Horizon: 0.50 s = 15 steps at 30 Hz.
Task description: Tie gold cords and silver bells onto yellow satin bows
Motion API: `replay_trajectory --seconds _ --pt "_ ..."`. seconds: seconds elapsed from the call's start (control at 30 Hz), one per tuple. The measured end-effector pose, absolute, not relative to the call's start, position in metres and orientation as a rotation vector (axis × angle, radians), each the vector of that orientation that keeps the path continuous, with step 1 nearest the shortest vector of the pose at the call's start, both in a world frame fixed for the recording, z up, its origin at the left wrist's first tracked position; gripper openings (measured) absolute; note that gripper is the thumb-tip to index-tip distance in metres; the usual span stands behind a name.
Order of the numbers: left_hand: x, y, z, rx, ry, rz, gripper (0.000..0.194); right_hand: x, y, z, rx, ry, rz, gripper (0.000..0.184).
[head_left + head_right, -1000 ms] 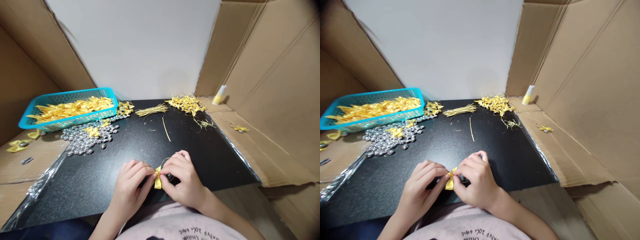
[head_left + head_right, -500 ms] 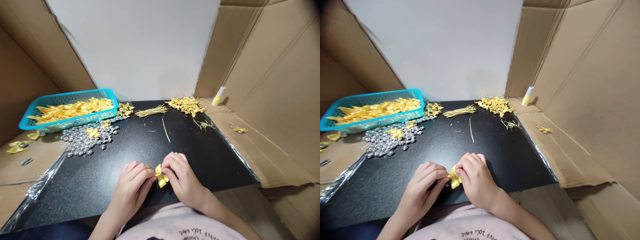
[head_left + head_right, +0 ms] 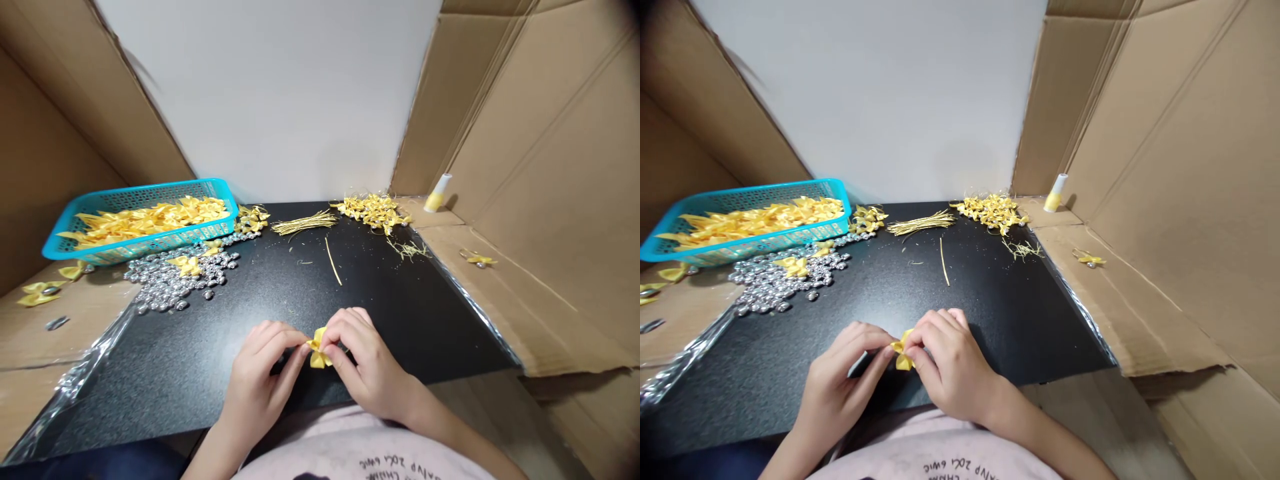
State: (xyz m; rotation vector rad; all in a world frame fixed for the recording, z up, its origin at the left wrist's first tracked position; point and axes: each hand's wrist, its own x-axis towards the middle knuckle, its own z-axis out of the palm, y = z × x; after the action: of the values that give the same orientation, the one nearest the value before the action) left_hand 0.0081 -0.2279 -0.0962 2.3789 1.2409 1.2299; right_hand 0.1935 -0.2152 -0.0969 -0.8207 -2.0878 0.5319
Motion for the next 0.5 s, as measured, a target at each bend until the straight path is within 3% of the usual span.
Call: replay_trajectory --seconds 0.5 --pt "0.019 -0.234 -0.104 1.882 1.314 1.363 0.012 0.192 -0.214 -0.099 -0.859 -2.143 0.430 0.014"
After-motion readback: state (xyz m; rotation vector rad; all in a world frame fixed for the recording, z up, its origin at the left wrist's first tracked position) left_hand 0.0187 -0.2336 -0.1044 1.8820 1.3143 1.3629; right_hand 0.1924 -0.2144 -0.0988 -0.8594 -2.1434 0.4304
